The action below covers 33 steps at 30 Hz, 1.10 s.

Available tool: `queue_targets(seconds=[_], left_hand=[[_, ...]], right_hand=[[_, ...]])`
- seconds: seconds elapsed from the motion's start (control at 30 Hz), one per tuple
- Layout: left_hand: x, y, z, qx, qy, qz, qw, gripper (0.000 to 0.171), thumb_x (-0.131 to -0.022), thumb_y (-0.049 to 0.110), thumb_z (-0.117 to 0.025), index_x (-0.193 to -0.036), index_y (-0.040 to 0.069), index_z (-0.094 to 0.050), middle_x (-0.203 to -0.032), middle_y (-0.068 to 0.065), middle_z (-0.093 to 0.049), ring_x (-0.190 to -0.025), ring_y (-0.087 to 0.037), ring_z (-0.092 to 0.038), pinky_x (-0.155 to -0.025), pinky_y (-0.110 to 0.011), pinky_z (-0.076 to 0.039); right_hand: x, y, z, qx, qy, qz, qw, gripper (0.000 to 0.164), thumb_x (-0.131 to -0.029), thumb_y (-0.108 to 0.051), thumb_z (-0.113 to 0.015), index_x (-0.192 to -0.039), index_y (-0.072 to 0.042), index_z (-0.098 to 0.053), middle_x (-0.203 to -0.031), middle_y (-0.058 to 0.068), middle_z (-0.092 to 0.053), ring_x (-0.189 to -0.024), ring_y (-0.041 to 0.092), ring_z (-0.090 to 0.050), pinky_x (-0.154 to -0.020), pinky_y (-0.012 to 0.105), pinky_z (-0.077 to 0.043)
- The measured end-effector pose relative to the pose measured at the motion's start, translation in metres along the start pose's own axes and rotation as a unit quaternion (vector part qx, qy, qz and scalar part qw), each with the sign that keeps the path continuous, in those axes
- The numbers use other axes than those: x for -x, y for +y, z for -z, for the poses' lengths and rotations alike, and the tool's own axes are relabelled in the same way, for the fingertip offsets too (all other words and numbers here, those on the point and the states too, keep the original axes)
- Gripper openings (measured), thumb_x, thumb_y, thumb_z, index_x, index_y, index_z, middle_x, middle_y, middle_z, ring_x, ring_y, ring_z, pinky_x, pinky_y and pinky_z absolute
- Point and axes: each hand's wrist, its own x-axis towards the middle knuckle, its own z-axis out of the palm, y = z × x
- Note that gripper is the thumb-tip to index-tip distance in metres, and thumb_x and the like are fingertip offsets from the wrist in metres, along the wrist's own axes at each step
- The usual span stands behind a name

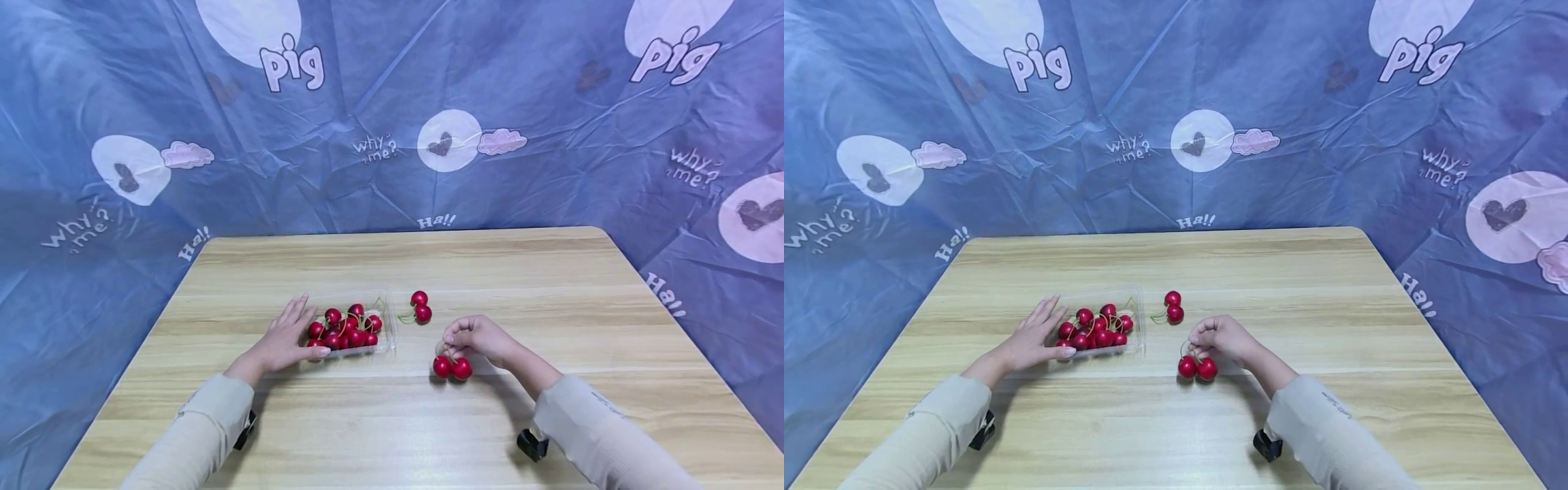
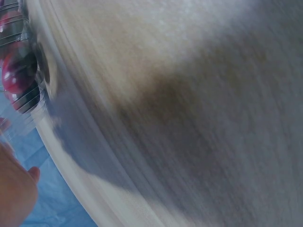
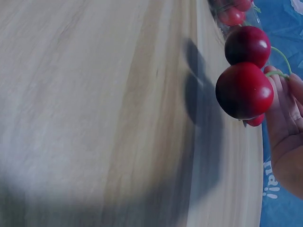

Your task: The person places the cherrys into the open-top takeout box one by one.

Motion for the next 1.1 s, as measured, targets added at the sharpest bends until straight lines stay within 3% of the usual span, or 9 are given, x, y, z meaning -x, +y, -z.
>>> queue_targets(seconds=[0.73,0.9,1.1], left_hand=[[0.0,-0.001,-0.004,-0.018,0.023,-0.01,0.9995,0.096,-0.07,0.066,-0.048,-0.136,0.003,-0.021,-0.144,-0.011,0.002,-0.128,-0.033,0.0,-0.095,-0.058,-0.011],[0.0,-0.002,-0.004,-0.016,0.033,-0.015,0.9992,0.094,-0.07,0.063,-0.051,-0.136,0.002,-0.023,-0.143,-0.013,-0.002,-0.128,-0.034,-0.002,-0.094,-0.059,-0.012],[0.001,-0.001,-0.002,-0.016,0.019,-0.006,0.9997,0.096,-0.07,0.067,-0.048,-0.137,0.005,-0.02,-0.144,-0.012,-0.001,-0.128,-0.033,0.001,-0.095,-0.058,-0.011]], right_hand=[[-0.029,-0.024,-0.026,-0.065,0.057,0.032,0.996,0.026,-0.083,0.002,-0.051,-0.098,0.021,-0.047,-0.079,0.015,-0.062,-0.068,0.016,-0.061,-0.067,0.031,-0.05],[-0.036,-0.03,-0.032,-0.096,0.074,0.041,0.992,0.015,-0.082,0.003,-0.051,-0.091,0.014,-0.053,-0.078,0.016,-0.062,-0.067,0.016,-0.061,-0.068,0.033,-0.05],[-0.042,-0.037,-0.037,-0.115,0.092,0.038,0.988,0.006,-0.082,0.004,-0.051,-0.085,0.006,-0.056,-0.073,0.009,-0.062,-0.067,0.018,-0.062,-0.065,0.028,-0.051]])
